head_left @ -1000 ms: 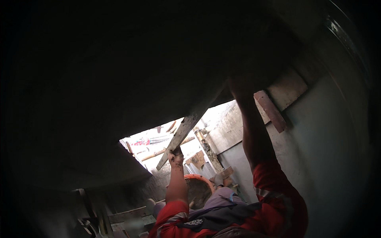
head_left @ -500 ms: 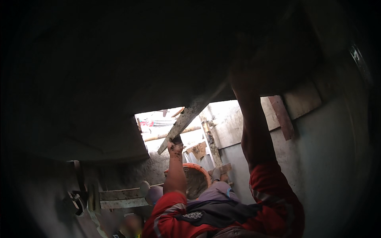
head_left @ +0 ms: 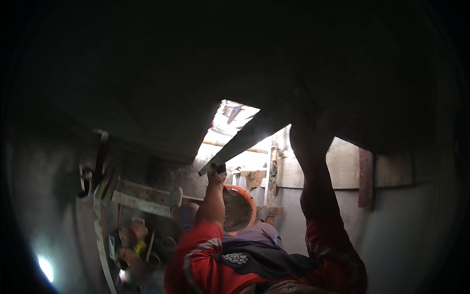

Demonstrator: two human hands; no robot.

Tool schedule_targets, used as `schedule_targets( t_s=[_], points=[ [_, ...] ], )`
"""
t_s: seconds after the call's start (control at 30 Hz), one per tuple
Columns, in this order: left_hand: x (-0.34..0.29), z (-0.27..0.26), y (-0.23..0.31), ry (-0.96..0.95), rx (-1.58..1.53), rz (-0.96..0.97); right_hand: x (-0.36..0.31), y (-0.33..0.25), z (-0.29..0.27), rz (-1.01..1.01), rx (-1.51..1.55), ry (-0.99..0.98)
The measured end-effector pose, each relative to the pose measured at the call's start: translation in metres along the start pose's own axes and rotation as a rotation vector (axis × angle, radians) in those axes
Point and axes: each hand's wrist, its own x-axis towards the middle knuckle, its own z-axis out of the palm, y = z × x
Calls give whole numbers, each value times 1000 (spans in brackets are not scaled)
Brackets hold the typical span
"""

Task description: The person scoops wet plaster from a head pan using a trowel and applies it to the ceiling. They spread and smooth the plaster with the trowel, repeatedly reaching upward to cover the surface.

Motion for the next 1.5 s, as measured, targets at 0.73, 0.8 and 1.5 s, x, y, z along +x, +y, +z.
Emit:
schedule_targets(
  t_s=[0.73,0.8,1.5],
  points=[
    [-281,-196,385,1295,1030,32,-415,-109,449,355,616,-776],
    [-327,-237,373,1370,1041,-76,-483,-99,492,437,620,-858],
    [-213,-183,369,1056,1554,-88,-583,-82,596,651,907,-1096]
  ],
)
